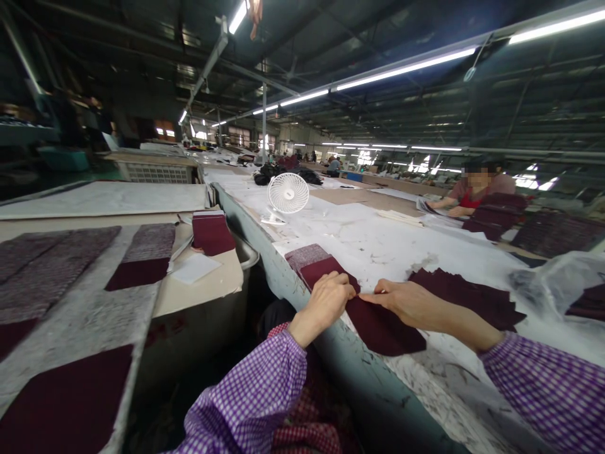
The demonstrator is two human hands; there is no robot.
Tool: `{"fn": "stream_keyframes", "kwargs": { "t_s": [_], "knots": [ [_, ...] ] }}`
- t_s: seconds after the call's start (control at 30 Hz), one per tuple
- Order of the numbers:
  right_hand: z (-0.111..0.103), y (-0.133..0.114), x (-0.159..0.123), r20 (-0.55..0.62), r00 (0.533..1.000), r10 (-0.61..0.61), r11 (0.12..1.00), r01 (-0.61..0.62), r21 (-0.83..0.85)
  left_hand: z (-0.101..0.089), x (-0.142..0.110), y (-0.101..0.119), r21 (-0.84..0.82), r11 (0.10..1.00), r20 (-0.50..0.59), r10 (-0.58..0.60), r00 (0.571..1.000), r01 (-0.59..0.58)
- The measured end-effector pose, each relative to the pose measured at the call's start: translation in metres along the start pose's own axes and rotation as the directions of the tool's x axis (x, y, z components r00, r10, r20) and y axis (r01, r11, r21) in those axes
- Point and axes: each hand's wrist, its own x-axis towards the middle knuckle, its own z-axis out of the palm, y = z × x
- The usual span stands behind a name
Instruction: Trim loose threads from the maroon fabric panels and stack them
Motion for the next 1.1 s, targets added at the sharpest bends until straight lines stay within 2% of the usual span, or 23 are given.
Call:
{"fn": "stream_keyframes", "kwargs": {
  "t_s": [0.13, 0.27, 0.4, 0.6, 0.73, 0.87, 0.97, 1.03, 1.1],
  "knots": [
    [-0.005, 0.000, 0.004, 0.050, 0.997, -0.067, 0.995, 0.071, -0.074, -0.004, -0.003, -0.012, -0.199, 0.980, -0.033, -0.026, 0.999, 0.019],
    [-0.008, 0.001, 0.006, 0.084, 0.994, -0.075, 0.994, 0.081, -0.073, -0.014, -0.006, -0.017, -0.367, 0.929, -0.066, -0.077, 0.995, 0.048],
    [-0.012, 0.003, 0.009, 0.103, 0.991, -0.084, 0.996, 0.086, -0.019, -0.014, -0.007, -0.014, -0.335, 0.940, -0.064, -0.096, 0.993, 0.069],
    [-0.023, 0.004, 0.018, 0.253, 0.964, -0.077, 0.995, 0.090, -0.039, -0.008, -0.008, -0.014, -0.332, 0.942, -0.084, -0.074, 0.994, 0.042],
    [-0.027, -0.001, 0.025, 0.238, 0.965, -0.108, 0.990, 0.126, -0.059, -0.008, -0.011, -0.022, -0.444, 0.896, -0.109, -0.048, 0.993, -0.006],
    [-0.025, -0.013, 0.027, 0.190, 0.974, -0.124, 0.979, 0.152, -0.138, -0.010, -0.009, -0.027, -0.513, 0.857, -0.102, -0.123, 0.987, 0.054],
    [-0.016, -0.016, 0.022, 0.140, 0.989, -0.041, 0.990, 0.060, -0.129, -0.013, -0.006, -0.023, -0.391, 0.912, -0.077, -0.164, 0.984, 0.122],
    [-0.009, -0.013, 0.018, 0.098, 0.994, 0.043, 0.999, -0.043, -0.006, -0.016, -0.006, -0.017, -0.294, 0.946, -0.053, -0.158, 0.986, 0.136],
    [-0.003, -0.008, 0.014, 0.091, 0.989, 0.120, 0.973, -0.135, 0.186, -0.019, -0.007, -0.012, -0.240, 0.963, -0.027, -0.135, 0.990, 0.125]
  ]
}}
